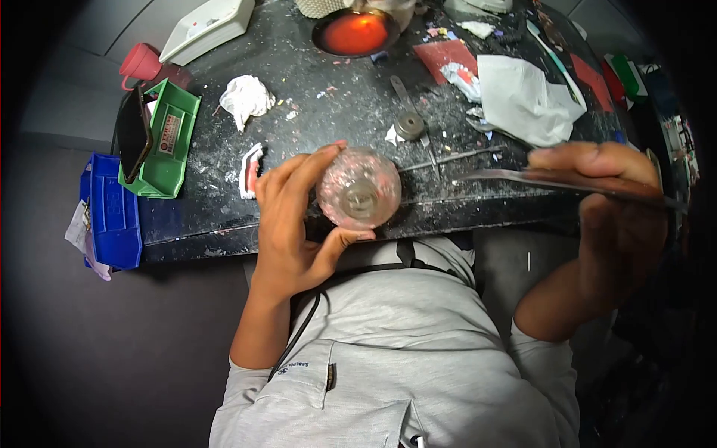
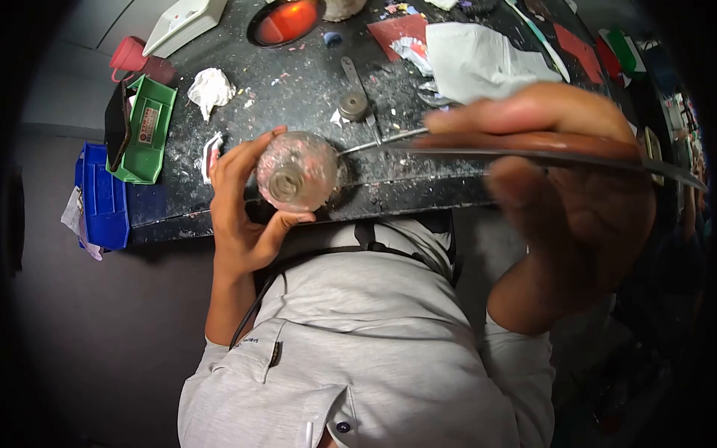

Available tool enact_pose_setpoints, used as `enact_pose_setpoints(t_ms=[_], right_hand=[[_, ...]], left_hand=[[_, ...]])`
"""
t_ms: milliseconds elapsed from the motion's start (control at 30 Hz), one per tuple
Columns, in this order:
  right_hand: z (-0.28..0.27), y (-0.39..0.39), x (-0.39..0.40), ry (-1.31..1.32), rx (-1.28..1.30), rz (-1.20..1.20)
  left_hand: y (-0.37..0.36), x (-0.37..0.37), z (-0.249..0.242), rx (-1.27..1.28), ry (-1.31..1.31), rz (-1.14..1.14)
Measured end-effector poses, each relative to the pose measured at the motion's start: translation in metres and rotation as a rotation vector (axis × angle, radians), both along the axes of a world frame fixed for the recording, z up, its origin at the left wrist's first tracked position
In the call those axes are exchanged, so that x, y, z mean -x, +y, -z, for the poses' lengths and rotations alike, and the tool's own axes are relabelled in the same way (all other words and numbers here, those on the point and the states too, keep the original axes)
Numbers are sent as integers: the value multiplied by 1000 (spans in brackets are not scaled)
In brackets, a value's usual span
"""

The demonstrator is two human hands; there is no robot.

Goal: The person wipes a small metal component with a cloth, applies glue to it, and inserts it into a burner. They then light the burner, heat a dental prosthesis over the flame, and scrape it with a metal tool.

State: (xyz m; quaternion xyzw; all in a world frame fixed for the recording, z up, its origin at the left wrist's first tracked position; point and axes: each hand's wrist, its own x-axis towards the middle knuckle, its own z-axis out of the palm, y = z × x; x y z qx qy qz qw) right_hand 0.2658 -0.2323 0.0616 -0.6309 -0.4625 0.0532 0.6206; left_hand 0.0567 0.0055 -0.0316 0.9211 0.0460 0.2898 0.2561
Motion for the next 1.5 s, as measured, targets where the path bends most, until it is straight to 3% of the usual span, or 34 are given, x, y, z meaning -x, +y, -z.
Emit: enact_pose_setpoints(t_ms=[67,233,500,667,1267,1400,1500], right_hand=[[-1,9,-9,-326,-55,-209],[-11,31,12,-261,16,-231],[2,59,37,-344,53,-59],[2,68,43,-378,138,-145],[-10,91,39,-304,274,-203],[-12,99,28,-207,393,-266],[-4,105,19,47,364,-305]], left_hand=[[-2,0,3,77,1,-40],[-1,2,-1,52,27,-57],[-3,2,1,53,4,-106],[-2,3,1,-3,-3,-118],[-1,3,3,94,-4,-129],[0,4,3,119,-3,-140],[0,3,5,116,-32,-129]])
